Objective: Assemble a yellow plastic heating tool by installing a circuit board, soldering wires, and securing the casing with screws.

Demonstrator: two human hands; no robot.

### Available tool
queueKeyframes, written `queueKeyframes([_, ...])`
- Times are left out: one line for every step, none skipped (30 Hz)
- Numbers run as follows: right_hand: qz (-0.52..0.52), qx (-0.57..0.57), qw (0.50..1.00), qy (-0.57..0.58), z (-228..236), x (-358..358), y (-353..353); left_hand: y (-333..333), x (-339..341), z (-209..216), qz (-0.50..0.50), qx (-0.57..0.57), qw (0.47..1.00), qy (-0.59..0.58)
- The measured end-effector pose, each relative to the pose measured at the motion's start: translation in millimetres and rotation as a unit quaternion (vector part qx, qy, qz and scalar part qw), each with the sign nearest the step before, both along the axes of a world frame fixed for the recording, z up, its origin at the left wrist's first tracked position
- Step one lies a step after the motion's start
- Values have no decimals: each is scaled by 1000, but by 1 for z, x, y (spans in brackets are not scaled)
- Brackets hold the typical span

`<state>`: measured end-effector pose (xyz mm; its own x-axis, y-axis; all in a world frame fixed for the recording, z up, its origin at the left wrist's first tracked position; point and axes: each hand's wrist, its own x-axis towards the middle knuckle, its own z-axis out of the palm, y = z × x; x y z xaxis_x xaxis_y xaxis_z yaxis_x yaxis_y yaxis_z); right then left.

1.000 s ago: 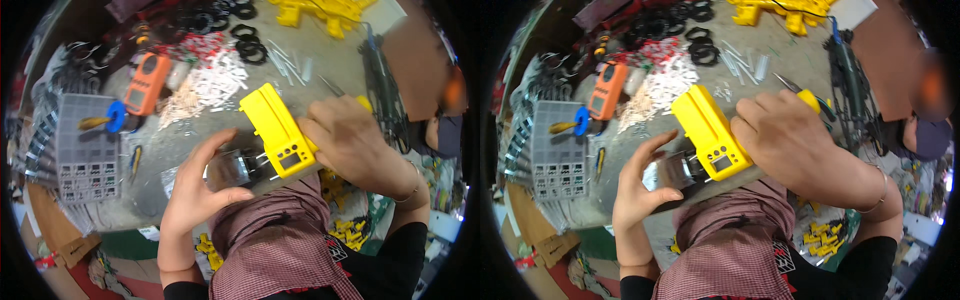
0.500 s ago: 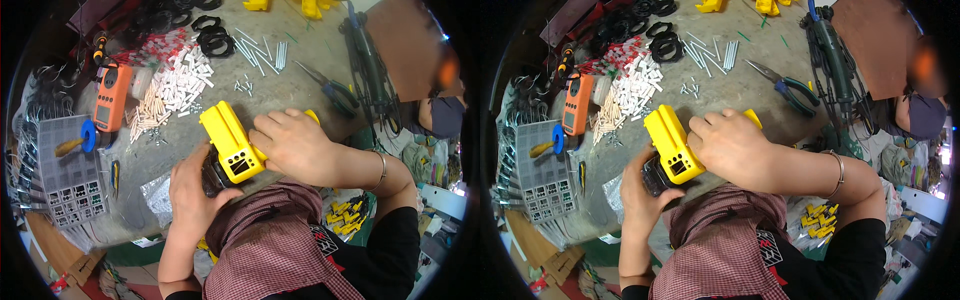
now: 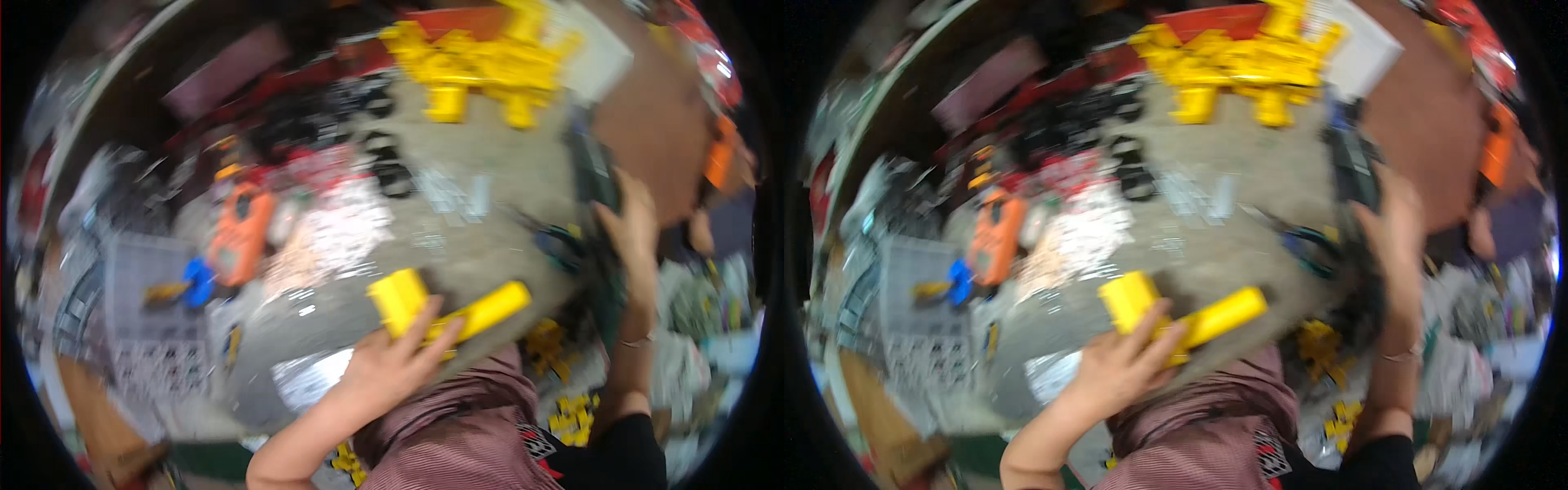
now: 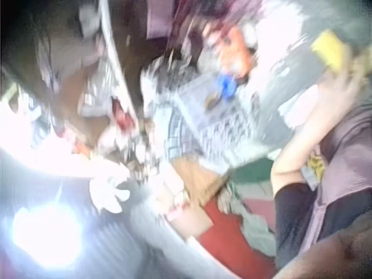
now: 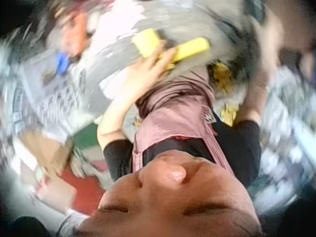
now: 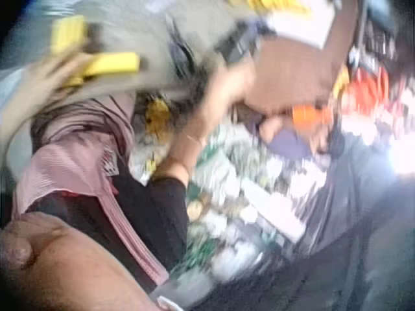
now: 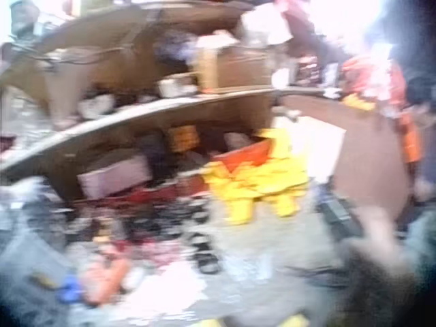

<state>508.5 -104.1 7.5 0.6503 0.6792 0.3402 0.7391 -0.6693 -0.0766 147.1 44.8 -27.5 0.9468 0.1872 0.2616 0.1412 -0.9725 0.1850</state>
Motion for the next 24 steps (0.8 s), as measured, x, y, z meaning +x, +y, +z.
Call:
queueKeyframes([-52,-4,998,31,-19,27,-27,-2,7,3,1,-7,1000,11])
queueKeyframes([-14,19,999,45,-40,57,-52,-2,9,6,-11,0,1000,-8])
queueKeyframes([2,39,998,48,-55,78,-65,-2,8,4,-19,15,999,-21])
queueKeyframes([30,62,995,75,-58,89,-69,-5,7,8,-15,-2,1000,-25])
queueKeyframes([36,91,987,128,-51,87,-60,-9,6,6,0,-11,1000,-29])
queueKeyframes([49,96,988,107,-52,95,-57,-8,6,2,4,-24,999,-39])
queueKeyframes([76,176,965,180,-54,96,-56,-6,2,1,16,-21,999,-36])
queueKeyframes([93,251,931,249,-50,95,-57,-6,3,-1,20,-31,998,-46])
queueKeyframes([44,256,907,331,-39,90,-62,-8,0,-1,18,-46,997,-55])
queueKeyframes([46,275,829,485,-25,84,-65,-8,-1,1,13,-56,997,-53])
queueKeyframes([121,353,712,595,-4,30,-42,-8,1,6,18,-60,998,-29])
queueKeyframes([189,422,571,679,16,-25,-13,-7,3,7,21,-67,998,-6])
queueKeyframes([198,436,478,736,19,-38,-4,-4,0,5,20,-74,997,-8])
queueKeyframes([200,453,385,779,21,-50,0,-1,0,8,22,-91,996,-3])
queueKeyframes([177,472,372,780,21,-64,13,0,-3,9,30,-106,994,9])
queueKeyframes([154,488,364,778,20,-77,29,0,-5,8,38,-124,991,17])
queueKeyframes([147,514,372,759,18,-87,38,2,-4,10,35,-140,990,11])
queueKeyframes([147,535,374,743,10,-94,47,2,-4,10,41,-151,988,9])
queueKeyframes([124,559,362,736,5,-103,53,3,-3,7,43,-148,988,-5])
queueKeyframes([106,578,343,733,-3,-110,60,1,-5,5,55,-141,988,-15])
queueKeyframes([96,591,327,731,-9,-115,61,-3,-4,10,67,-151,986,6])
queueKeyframes([87,604,310,729,-14,-119,61,-3,-1,11,79,-157,984,28])
queueKeyframes([63,617,294,728,-15,-125,63,0,-1,4,42,-130,990,-29])
queueKeyframes([58,621,300,722,-15,-124,61,1,0,3,33,-136,990,-31])
